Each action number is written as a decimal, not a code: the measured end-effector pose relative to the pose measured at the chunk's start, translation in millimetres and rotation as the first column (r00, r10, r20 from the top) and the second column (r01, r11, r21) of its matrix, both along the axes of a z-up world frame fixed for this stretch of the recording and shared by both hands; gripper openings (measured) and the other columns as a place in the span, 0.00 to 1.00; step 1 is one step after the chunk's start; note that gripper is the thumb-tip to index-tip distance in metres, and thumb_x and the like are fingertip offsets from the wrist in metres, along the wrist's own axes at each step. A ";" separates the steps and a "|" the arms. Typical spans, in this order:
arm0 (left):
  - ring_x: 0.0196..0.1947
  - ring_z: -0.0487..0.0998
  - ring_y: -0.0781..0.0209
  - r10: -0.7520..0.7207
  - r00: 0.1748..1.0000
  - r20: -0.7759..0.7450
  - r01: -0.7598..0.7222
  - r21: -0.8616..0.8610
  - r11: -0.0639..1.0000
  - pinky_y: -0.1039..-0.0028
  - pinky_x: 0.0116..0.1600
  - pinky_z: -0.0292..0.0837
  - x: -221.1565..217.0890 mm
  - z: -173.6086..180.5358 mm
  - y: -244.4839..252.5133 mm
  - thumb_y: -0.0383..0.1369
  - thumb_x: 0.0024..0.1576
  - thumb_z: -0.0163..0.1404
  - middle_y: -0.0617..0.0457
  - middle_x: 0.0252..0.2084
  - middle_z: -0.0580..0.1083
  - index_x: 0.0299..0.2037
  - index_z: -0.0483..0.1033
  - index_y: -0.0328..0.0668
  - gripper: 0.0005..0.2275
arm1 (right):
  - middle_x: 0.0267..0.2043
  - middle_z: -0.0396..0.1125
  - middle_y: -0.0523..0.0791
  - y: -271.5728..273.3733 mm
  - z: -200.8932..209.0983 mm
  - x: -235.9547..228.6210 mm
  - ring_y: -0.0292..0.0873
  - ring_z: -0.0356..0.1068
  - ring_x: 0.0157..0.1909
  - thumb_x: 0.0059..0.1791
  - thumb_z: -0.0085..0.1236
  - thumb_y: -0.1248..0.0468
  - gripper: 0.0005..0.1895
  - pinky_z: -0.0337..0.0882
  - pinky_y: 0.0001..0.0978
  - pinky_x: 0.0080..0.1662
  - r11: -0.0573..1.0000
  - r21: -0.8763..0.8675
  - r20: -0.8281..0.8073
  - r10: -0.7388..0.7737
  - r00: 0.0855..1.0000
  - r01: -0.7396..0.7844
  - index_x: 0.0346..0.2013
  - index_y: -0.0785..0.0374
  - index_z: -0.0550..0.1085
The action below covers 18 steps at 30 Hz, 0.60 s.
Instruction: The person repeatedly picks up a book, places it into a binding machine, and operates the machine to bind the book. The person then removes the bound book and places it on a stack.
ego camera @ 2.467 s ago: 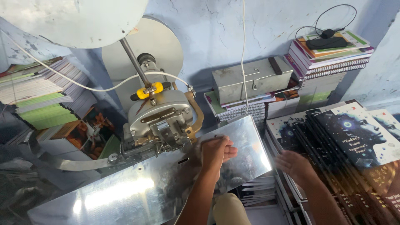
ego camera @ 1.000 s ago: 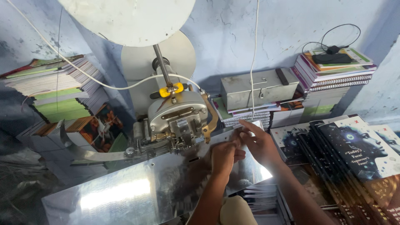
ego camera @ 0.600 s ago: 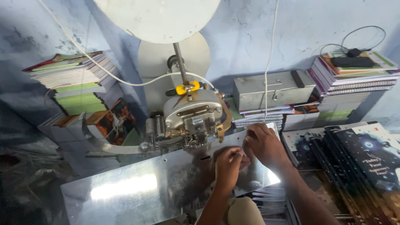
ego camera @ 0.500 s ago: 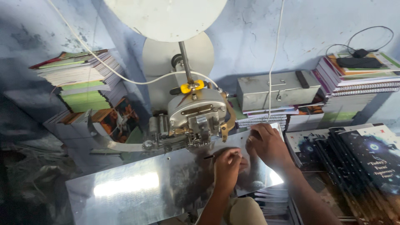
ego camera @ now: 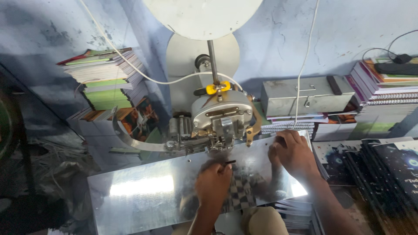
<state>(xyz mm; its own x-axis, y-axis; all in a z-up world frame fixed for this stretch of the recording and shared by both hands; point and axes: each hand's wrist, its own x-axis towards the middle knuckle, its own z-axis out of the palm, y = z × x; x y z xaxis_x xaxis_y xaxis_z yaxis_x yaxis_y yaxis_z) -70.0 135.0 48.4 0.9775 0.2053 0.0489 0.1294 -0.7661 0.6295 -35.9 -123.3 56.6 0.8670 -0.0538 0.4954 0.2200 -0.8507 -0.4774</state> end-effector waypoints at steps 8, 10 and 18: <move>0.31 0.80 0.41 0.059 0.992 0.111 -0.083 0.225 0.971 0.52 0.38 0.74 -12.0 1.1 29.2 0.58 0.52 0.55 0.48 0.27 0.77 0.26 0.76 0.47 0.22 | 0.59 0.67 0.49 4.0 0.9 -3.5 0.58 0.66 0.56 0.48 0.54 0.57 0.21 0.67 0.47 0.57 1.000 -0.028 0.021 -0.004 1.000 0.005 0.55 0.58 0.72; 0.32 0.79 0.43 0.035 0.983 0.182 -0.081 0.253 0.964 0.53 0.41 0.72 -13.9 -0.8 32.9 0.57 0.52 0.56 0.50 0.26 0.76 0.25 0.75 0.47 0.21 | 0.59 0.67 0.48 3.6 0.9 -3.8 0.58 0.66 0.55 0.49 0.54 0.57 0.21 0.67 0.47 0.57 0.999 -0.033 -0.018 -0.020 1.000 0.019 0.55 0.58 0.72; 0.47 0.70 0.51 -0.058 0.844 0.534 -0.156 0.347 0.925 0.46 0.60 0.54 -26.9 -8.1 62.2 0.51 0.47 0.60 0.54 0.35 0.75 0.29 0.78 0.46 0.18 | 0.61 0.65 0.49 3.2 -5.4 -0.4 0.58 0.66 0.56 0.50 0.52 0.56 0.22 0.67 0.48 0.57 0.995 -0.096 0.025 -0.024 0.999 0.027 0.57 0.59 0.70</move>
